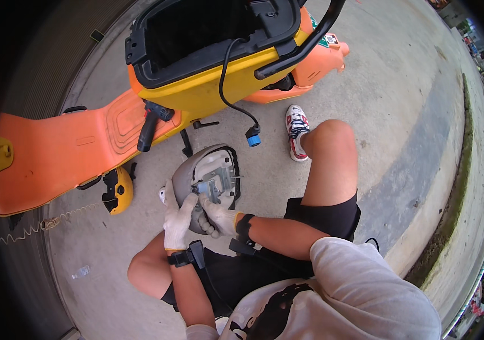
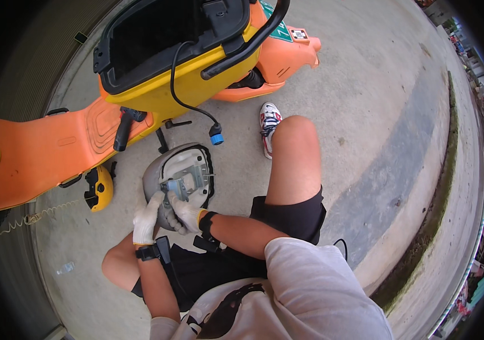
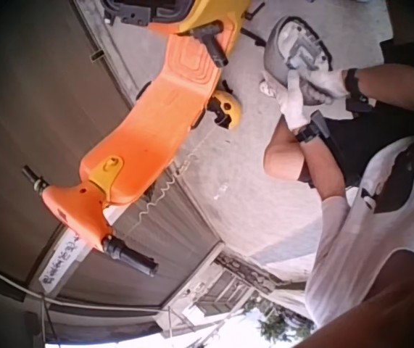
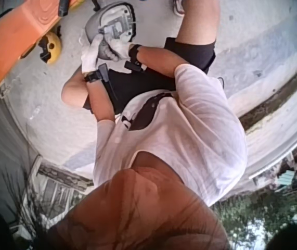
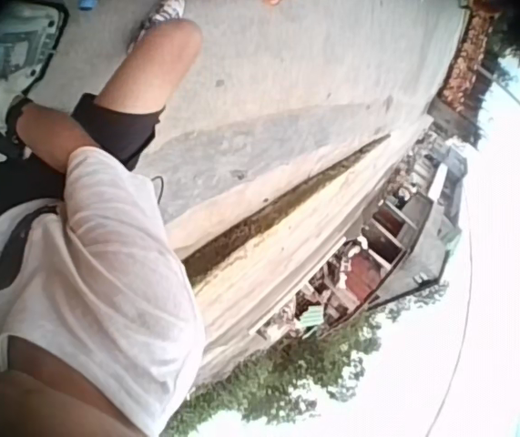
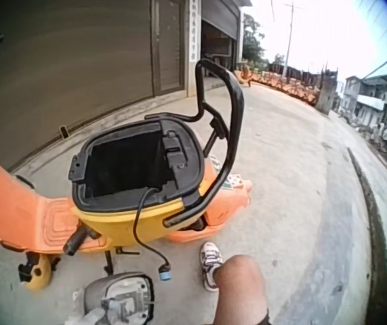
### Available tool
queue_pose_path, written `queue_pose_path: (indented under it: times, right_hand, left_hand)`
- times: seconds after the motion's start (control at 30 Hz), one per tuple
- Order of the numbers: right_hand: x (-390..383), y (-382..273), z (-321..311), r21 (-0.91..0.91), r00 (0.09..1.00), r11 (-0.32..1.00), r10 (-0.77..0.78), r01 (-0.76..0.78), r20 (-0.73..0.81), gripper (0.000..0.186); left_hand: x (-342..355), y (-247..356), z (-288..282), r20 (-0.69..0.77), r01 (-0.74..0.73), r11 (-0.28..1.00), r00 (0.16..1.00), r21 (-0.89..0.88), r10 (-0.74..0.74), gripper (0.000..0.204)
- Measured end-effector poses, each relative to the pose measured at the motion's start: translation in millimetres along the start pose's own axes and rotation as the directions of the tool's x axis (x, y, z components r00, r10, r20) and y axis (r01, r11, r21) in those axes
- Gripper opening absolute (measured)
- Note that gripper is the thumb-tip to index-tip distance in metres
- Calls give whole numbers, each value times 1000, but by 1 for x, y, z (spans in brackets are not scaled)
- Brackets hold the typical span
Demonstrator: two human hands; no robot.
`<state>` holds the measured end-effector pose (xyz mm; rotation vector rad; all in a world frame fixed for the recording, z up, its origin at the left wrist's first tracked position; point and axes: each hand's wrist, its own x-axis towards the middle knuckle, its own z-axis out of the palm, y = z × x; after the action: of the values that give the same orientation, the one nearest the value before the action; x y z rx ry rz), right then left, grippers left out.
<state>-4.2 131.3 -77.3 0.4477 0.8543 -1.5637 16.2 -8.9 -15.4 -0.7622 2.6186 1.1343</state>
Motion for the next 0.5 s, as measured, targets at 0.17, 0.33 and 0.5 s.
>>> queue_pose_path:
  times: [0.17,0.33,0.5]
  right_hand:
    - [-6,-3,2,-55,997,998,-10,14,77,76]
    - [-21,-26,-18,-252,968,968,76,-13,240,60]
    - [-38,-33,-26,-558,938,829,165,36,306,47]
  left_hand:
    - [4,-7,-2,22,-32,991,999,-132,36,79]
    - [-1,-8,-4,87,27,988,996,-150,-14,75]
    - [-7,11,-6,79,32,999,996,18,-34,74]
